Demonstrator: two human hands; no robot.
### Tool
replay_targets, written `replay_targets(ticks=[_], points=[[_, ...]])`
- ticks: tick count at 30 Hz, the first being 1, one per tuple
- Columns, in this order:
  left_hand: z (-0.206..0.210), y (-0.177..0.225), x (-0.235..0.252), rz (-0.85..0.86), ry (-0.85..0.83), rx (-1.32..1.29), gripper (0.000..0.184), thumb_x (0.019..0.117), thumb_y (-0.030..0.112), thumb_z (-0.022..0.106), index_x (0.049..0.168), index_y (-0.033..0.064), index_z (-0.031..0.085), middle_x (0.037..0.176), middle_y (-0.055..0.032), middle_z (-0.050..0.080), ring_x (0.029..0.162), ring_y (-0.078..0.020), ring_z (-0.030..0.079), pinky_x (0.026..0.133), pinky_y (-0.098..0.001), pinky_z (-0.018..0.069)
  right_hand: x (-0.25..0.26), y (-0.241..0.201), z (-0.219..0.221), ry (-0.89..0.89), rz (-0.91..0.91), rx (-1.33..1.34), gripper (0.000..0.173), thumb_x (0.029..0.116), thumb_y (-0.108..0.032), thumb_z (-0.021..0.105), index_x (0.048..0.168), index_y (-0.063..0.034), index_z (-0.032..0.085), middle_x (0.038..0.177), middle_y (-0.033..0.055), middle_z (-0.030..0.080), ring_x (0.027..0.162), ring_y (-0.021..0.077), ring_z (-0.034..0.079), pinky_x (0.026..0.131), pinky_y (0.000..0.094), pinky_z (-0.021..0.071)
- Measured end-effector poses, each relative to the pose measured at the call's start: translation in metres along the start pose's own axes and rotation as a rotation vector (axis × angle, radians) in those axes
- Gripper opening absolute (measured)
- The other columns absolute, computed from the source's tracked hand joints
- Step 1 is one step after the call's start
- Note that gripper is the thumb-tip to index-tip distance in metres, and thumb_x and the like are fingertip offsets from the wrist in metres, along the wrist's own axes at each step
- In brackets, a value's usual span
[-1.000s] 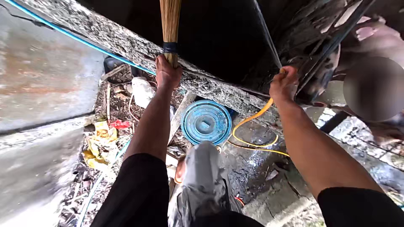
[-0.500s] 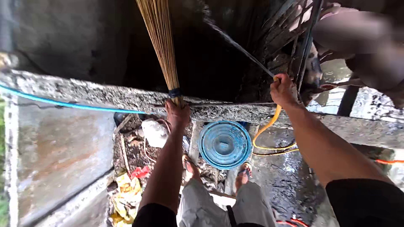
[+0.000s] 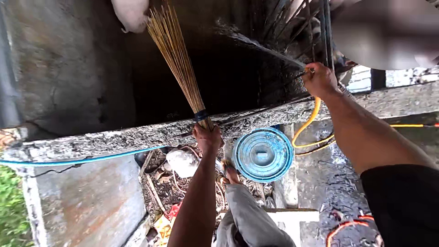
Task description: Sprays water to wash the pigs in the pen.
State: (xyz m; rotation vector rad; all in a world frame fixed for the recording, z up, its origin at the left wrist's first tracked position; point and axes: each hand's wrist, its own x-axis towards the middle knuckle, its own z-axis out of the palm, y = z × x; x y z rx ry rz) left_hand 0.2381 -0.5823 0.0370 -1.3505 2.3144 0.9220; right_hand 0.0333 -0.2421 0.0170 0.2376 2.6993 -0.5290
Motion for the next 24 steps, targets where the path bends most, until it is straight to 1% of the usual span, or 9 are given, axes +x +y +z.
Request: replay_targets(ticks=[3,7,11,13,14,15,17,21,24], points=[[-0.001,-0.002,0.002,0.016,-0.008,-0.014,0.081,0.0862,0.031,0.079,0.15,0.0005,0.04,0.137,-0.027,0.055,0.125,-0.0397,0.058,0.1,-0.0544,0.0509,-0.001,0.002,0.0,0.003,-0.037,0.017,0.039,0.1054,-0.024,0.047,0.141,-0.0115,0.059,0.115,0.0315,0.067,0.107,0.0559,0.063,0.084,0.0754,0.046],[-0.001,-0.004,0.006,0.007,-0.025,0.008,0.086,0.0856,0.034,0.081,0.153,0.0016,0.037,0.138,-0.0264,0.056,0.124,-0.0391,0.059,0.1,-0.0556,0.0519,-0.001,0.003,-0.003,0.001,-0.098,0.057,0.039,0.1041,-0.021,0.048,0.138,-0.0124,0.064,0.115,0.03,0.069,0.106,0.0546,0.065,0.086,0.0755,0.0462],[-0.003,-0.001,0.005,-0.003,-0.037,0.053,0.087,0.086,0.034,0.08,0.154,0.0016,0.036,0.137,-0.0261,0.057,0.123,-0.0397,0.06,0.099,-0.0563,0.0524,0.003,0.002,-0.003,-0.098,-0.08,-0.008,0.039,0.1036,-0.021,0.049,0.139,-0.0156,0.064,0.117,0.0275,0.07,0.11,0.0537,0.065,0.085,0.0766,0.0462],[-0.004,0.002,0.003,-0.011,-0.04,0.087,0.087,0.0869,0.034,0.079,0.154,0.0022,0.035,0.138,-0.026,0.056,0.123,-0.0393,0.061,0.098,-0.0562,0.0532,0.008,-0.006,-0.003,-0.214,0.025,-0.111,0.035,0.1043,-0.028,0.05,0.13,-0.0139,0.068,0.122,0.0278,0.068,0.115,0.0537,0.062,0.086,0.0773,0.0455],[-0.005,0.004,0.002,-0.015,-0.042,0.101,0.086,0.0873,0.035,0.079,0.154,0.0025,0.035,0.139,-0.026,0.055,0.123,-0.0389,0.061,0.098,-0.056,0.053,0.013,-0.01,-0.001,-0.277,0.073,-0.155,0.032,0.1032,-0.031,0.052,0.121,-0.0097,0.069,0.12,0.0293,0.067,0.115,0.0543,0.06,0.085,0.0781,0.0446],[-0.005,0.005,0.002,-0.017,-0.037,0.114,0.086,0.0874,0.035,0.079,0.154,0.0024,0.035,0.139,-0.0259,0.055,0.123,-0.0386,0.061,0.098,-0.0558,0.0531,0.018,-0.011,0.002,-0.328,0.115,-0.189,0.033,0.1008,-0.032,0.054,0.115,-0.0067,0.07,0.119,0.0298,0.066,0.116,0.0541,0.06,0.085,0.0785,0.044],[-0.004,0.006,0.0,-0.026,-0.013,0.144,0.086,0.0879,0.035,0.078,0.154,0.0023,0.034,0.14,-0.0256,0.055,0.123,-0.0386,0.061,0.098,-0.0558,0.0536,0.025,-0.013,0.008,-0.38,0.157,-0.229,0.033,0.0967,-0.032,0.059,0.109,-0.0031,0.071,0.116,0.0306,0.067,0.114,0.0531,0.061,0.084,0.0782,0.0437],[0.001,0.004,-0.004,-0.001,0.026,0.213,0.088,0.0887,0.036,0.078,0.156,0.0018,0.032,0.141,-0.026,0.055,0.124,-0.0388,0.061,0.099,-0.0549,0.0533,0.021,-0.018,0.002,-0.415,0.175,-0.203,0.031,0.0973,-0.033,0.057,0.104,-0.006,0.072,0.113,0.0288,0.068,0.111,0.0516,0.063,0.081,0.0765,0.0452],[-0.001,0.007,-0.002,0.022,0.0,0.28,0.089,0.0879,0.036,0.078,0.156,0.0016,0.032,0.139,-0.0251,0.056,0.123,-0.0379,0.062,0.099,-0.0536,0.0536,0.023,-0.016,0.001,-0.435,0.131,-0.193,0.033,0.0999,-0.036,0.055,0.107,-0.0108,0.075,0.115,0.0253,0.069,0.113,0.0497,0.063,0.082,0.076,0.0457]])
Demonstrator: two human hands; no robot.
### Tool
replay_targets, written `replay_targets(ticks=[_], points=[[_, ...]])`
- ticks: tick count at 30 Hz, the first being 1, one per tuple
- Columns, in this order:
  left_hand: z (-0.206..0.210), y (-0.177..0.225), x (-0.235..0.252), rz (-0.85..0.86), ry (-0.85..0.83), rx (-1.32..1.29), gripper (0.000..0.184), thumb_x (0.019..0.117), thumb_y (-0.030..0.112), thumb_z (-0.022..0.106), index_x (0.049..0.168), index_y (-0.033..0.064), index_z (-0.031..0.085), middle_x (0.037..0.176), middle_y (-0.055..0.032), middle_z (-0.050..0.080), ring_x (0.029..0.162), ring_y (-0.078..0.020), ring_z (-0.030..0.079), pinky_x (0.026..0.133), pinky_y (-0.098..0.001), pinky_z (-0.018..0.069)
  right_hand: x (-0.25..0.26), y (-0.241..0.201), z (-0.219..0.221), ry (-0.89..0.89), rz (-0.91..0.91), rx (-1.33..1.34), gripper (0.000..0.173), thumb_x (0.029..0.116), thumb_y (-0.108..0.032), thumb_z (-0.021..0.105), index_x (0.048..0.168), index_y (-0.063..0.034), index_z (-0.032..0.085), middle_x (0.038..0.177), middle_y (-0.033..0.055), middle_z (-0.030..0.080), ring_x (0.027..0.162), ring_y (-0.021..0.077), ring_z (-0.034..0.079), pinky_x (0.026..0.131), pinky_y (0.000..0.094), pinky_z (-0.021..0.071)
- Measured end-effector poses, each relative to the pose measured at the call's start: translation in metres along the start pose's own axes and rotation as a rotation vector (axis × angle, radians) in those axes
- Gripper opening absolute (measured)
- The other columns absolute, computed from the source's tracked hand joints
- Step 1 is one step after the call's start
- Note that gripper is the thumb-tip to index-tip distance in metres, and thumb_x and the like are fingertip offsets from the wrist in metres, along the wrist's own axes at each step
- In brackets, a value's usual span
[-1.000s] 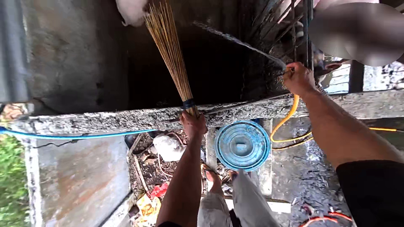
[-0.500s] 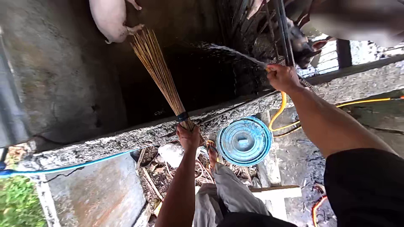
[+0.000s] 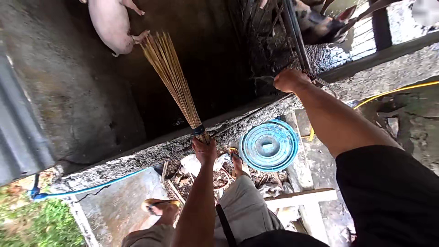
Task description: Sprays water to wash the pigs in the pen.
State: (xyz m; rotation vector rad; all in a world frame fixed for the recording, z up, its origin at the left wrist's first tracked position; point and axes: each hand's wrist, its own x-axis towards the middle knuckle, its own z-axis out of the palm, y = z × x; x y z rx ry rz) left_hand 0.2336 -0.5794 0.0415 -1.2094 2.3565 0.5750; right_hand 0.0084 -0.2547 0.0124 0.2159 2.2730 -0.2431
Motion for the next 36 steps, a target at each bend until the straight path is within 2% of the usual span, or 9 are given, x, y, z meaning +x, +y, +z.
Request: replay_targets(ticks=[5,8,11,16,21,28,31,34,36], points=[[-0.003,-0.002,0.002,0.053,-0.008,0.033,0.086,0.0873,0.034,0.077,0.154,0.0001,0.034,0.136,-0.0235,0.059,0.123,-0.0359,0.061,0.101,-0.0512,0.0524,-0.01,-0.014,0.01,-0.044,-0.047,-0.046,0.037,0.0998,-0.038,0.053,0.111,-0.0104,0.075,0.12,0.0258,0.068,0.117,0.0499,0.061,0.086,0.0762,0.0434],[-0.006,-0.002,0.003,0.068,-0.044,0.042,0.084,0.0877,0.036,0.076,0.153,0.001,0.037,0.139,-0.0231,0.058,0.125,-0.0356,0.061,0.101,-0.0523,0.0524,-0.024,-0.042,0.031,-0.136,-0.117,-0.055,0.035,0.1018,-0.027,0.052,0.126,-0.009,0.069,0.128,0.0263,0.065,0.122,0.051,0.059,0.091,0.0783,0.0432],[-0.008,-0.002,0.005,0.073,-0.066,0.035,0.082,0.087,0.036,0.076,0.151,0.0011,0.039,0.137,-0.023,0.058,0.126,-0.0359,0.06,0.102,-0.0518,0.0521,-0.041,-0.07,0.045,-0.132,-0.1,-0.037,0.045,0.109,-0.033,0.042,0.144,-0.006,0.052,0.131,0.0289,0.062,0.123,0.0513,0.059,0.093,0.0741,0.0462],[-0.012,-0.008,0.009,0.103,-0.067,0.05,0.076,0.0872,0.037,0.075,0.147,0.0025,0.044,0.134,-0.0205,0.06,0.122,-0.033,0.063,0.098,-0.05,0.0547,-0.076,-0.094,0.064,-0.006,-0.119,0.027,0.037,0.1092,-0.035,0.044,0.13,-0.009,0.061,0.117,0.0302,0.067,0.11,0.0541,0.064,0.084,0.0736,0.0484],[-0.017,-0.001,0.012,0.077,-0.209,0.058,0.079,0.0877,0.038,0.074,0.152,0.0051,0.039,0.136,-0.0207,0.06,0.123,-0.0344,0.062,0.098,-0.0529,0.0537,-0.075,-0.093,0.09,0.182,-0.091,0.019,0.038,0.1092,-0.036,0.038,0.132,-0.0155,0.06,0.107,0.0243,0.071,0.099,0.0492,0.069,0.078,0.0678,0.052],[-0.099,0.018,0.061,0.025,-0.557,-0.18,0.072,0.0842,0.025,0.08,0.144,0.0008,0.048,0.119,-0.023,0.067,0.108,-0.0345,0.068,0.093,-0.0546,0.0564,-0.08,-0.102,0.078,0.135,-0.023,0.063,0.042,0.1099,-0.037,0.036,0.133,-0.0117,0.06,0.113,0.0252,0.071,0.105,0.0488,0.068,0.084,0.068,0.0508],[-0.155,0.026,0.088,-0.07,-0.676,-0.358,0.05,0.0911,0.022,0.076,0.132,0.0004,0.056,0.106,-0.0196,0.07,0.088,-0.0293,0.072,0.077,-0.0482,0.0625,-0.083,-0.104,0.072,0.092,-0.005,0.098,0.04,0.1092,-0.037,0.038,0.134,-0.0142,0.06,0.114,0.0236,0.071,0.106,0.0483,0.067,0.086,0.0685,0.0502],[-0.2,0.031,0.123,0.006,-0.669,-0.119,0.051,0.0925,0.029,0.075,0.134,0.0038,0.058,0.11,-0.0188,0.069,0.091,-0.0292,0.07,0.078,-0.0504,0.0602,-0.083,-0.104,0.073,0.083,0.02,0.147,0.041,0.1076,-0.036,0.043,0.142,-0.0182,0.057,0.12,0.0228,0.07,0.111,0.0487,0.066,0.091,0.0707,0.0486],[-0.224,0.027,0.157,0.133,-0.601,0.177,0.063,0.0891,0.027,0.08,0.141,0.0036,0.053,0.122,-0.0237,0.066,0.106,-0.0354,0.066,0.089,-0.0573,0.0559,-0.076,-0.098,0.079,0.094,0.007,0.137,0.039,0.1059,-0.035,0.046,0.139,-0.0175,0.057,0.118,0.0201,0.07,0.108,0.0452,0.067,0.091,0.0677,0.0495]])
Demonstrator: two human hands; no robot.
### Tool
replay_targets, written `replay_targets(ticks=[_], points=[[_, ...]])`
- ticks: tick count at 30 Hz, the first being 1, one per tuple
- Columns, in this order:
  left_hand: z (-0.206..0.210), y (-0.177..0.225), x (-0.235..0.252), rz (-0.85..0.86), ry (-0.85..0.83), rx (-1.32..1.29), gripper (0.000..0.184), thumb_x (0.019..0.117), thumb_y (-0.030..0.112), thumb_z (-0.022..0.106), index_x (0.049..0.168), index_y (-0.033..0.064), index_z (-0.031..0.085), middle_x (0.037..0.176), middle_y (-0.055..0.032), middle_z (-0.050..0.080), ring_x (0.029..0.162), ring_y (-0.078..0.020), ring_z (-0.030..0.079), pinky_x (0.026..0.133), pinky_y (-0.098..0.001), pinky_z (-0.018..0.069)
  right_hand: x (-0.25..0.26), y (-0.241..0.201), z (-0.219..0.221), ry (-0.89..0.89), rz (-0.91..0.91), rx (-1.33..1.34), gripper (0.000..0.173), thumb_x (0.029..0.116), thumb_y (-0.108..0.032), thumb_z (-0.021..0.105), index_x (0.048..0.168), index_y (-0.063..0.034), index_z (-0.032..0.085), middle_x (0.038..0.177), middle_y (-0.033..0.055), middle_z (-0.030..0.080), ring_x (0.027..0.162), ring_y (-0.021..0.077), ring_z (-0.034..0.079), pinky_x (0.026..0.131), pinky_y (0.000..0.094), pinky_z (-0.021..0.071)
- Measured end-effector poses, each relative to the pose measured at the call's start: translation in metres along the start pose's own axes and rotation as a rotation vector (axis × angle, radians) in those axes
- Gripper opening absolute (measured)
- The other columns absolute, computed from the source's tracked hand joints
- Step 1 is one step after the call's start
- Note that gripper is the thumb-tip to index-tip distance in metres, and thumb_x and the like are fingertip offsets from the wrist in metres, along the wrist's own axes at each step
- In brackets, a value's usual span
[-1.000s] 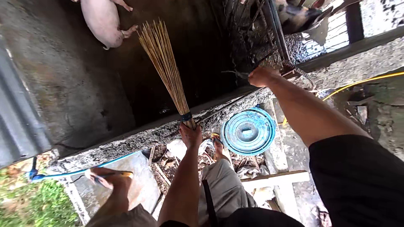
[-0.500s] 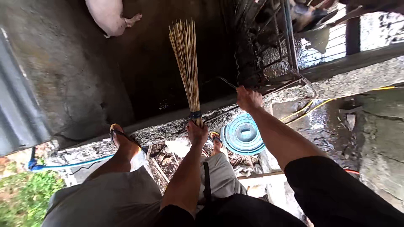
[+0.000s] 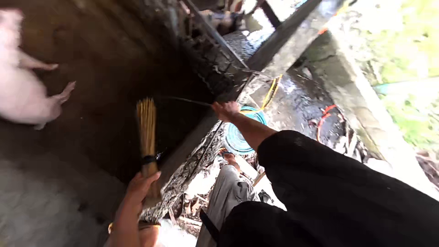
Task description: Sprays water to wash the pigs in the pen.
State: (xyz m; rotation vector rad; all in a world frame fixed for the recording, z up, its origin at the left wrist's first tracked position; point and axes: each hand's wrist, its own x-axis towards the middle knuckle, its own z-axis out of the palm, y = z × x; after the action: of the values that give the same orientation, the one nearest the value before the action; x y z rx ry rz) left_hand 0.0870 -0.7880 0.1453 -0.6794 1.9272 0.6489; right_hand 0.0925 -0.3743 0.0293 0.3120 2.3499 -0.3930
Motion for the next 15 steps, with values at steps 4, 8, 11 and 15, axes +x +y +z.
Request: replay_targets(ticks=[4,8,11,15], points=[[-0.084,-0.012,0.017,0.045,0.006,0.546,0.085,0.0843,0.018,0.086,0.153,0.0017,0.038,0.137,-0.0316,0.056,0.127,-0.0464,0.056,0.104,-0.0657,0.0458,0.002,0.01,0.006,0.035,-0.022,-0.013,0.039,0.1062,-0.035,0.046,0.137,-0.0143,0.058,0.118,0.02,0.071,0.108,0.0443,0.068,0.09,0.0673,0.0507],[-0.167,-0.013,0.009,-0.03,-0.043,0.873,0.101,0.0848,0.022,0.086,0.163,0.012,0.023,0.145,-0.0322,0.051,0.134,-0.0505,0.051,0.106,-0.0698,0.0423,0.002,0.009,0.017,0.115,0.047,-0.01,0.038,0.1035,-0.038,0.052,0.133,-0.0169,0.064,0.114,0.0208,0.072,0.105,0.0476,0.068,0.084,0.0721,0.0502],[-0.224,-0.03,0.026,-0.108,-0.051,0.941,0.103,0.0852,0.025,0.086,0.165,0.016,0.021,0.141,-0.0295,0.056,0.131,-0.0481,0.054,0.104,-0.0682,0.044,0.007,0.015,0.023,0.137,0.064,-0.063,0.038,0.1053,-0.042,0.046,0.131,-0.0232,0.065,0.112,0.0181,0.073,0.103,0.0461,0.069,0.083,0.0717,0.0506],[-0.29,-0.047,0.063,-0.153,-0.021,1.035,0.091,0.0806,0.024,0.089,0.156,0.0083,0.041,0.126,-0.026,0.066,0.119,-0.045,0.063,0.098,-0.0662,0.0493,0.004,0.006,0.016,0.168,0.054,-0.088,0.038,0.1061,-0.038,0.043,0.125,-0.0174,0.068,0.107,0.0214,0.073,0.101,0.0481,0.069,0.081,0.0705,0.0504]])
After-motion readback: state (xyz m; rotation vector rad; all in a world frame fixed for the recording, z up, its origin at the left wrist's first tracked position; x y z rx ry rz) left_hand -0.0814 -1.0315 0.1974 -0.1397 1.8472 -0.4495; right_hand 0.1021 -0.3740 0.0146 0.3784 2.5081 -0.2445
